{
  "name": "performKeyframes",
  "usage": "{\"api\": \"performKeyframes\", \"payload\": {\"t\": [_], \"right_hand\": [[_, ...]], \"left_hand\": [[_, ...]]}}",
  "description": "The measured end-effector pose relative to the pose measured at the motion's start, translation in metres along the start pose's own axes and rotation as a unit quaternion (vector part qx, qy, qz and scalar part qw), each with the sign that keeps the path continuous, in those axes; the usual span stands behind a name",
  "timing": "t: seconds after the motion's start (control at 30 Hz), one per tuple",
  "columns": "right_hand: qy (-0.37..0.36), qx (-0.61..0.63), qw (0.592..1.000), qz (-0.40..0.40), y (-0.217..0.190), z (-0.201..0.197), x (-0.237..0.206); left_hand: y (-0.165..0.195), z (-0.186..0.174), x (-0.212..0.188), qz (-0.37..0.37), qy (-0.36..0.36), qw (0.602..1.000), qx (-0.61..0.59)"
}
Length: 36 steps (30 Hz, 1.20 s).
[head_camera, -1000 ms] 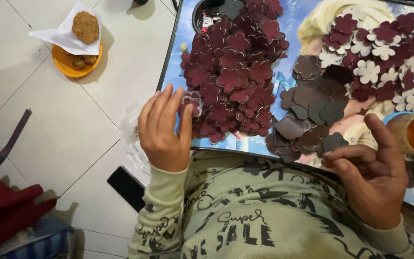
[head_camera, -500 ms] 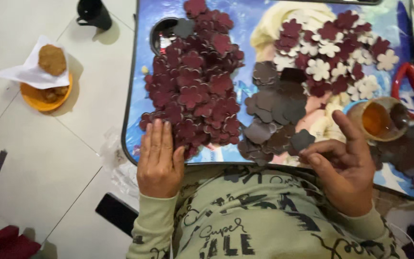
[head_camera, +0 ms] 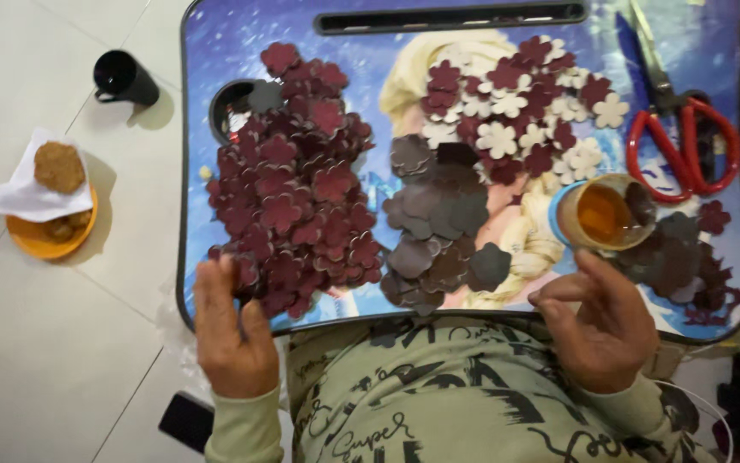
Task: The person sits on the floor and repeatedly picks up flower-shaped craft pieces, applies adhesive from a small container, and presses them together to form layered units. The person handles maroon, white, and dark-colored pieces and places the assembled units into a growing pile on the tray.
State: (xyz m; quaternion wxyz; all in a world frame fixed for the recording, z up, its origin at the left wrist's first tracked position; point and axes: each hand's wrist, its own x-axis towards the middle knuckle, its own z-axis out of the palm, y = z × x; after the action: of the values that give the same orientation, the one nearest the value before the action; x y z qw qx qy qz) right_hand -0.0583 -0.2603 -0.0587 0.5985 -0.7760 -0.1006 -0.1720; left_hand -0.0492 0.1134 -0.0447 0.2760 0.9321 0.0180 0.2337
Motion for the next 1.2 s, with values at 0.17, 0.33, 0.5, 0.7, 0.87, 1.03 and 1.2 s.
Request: {"api": "performKeyframes", "payload": {"t": [0.17,0.33,0.5,0.7,0.87,1.03,1.2], "right_hand": [[0.028,-0.045,0.995,-0.08,0.01,-0.006,-0.006],[0.025,-0.174,0.973,-0.149,-0.006,-0.012,0.011],[0.065,-0.363,0.919,-0.137,-0.041,-0.02,0.035],[0.054,-0.425,0.901,-0.068,-0.048,-0.031,0.065],[0.045,-0.416,0.906,-0.06,-0.045,-0.033,0.067],[0.024,-0.424,0.904,-0.047,-0.041,-0.038,0.067],[-0.008,-0.418,0.908,-0.043,-0.035,-0.035,0.07]], "left_hand": [[0.033,-0.012,0.014,0.029,0.102,0.994,0.027],[0.081,0.012,0.064,0.18,0.028,0.981,-0.067],[0.145,0.064,0.105,0.315,-0.067,0.938,-0.129],[0.184,0.118,0.125,0.313,-0.093,0.94,-0.1],[0.188,0.154,0.127,0.328,-0.097,0.938,-0.055],[0.182,0.164,0.123,0.296,-0.179,0.936,-0.065],[0.178,0.146,0.115,0.288,-0.201,0.933,-0.078]]}}
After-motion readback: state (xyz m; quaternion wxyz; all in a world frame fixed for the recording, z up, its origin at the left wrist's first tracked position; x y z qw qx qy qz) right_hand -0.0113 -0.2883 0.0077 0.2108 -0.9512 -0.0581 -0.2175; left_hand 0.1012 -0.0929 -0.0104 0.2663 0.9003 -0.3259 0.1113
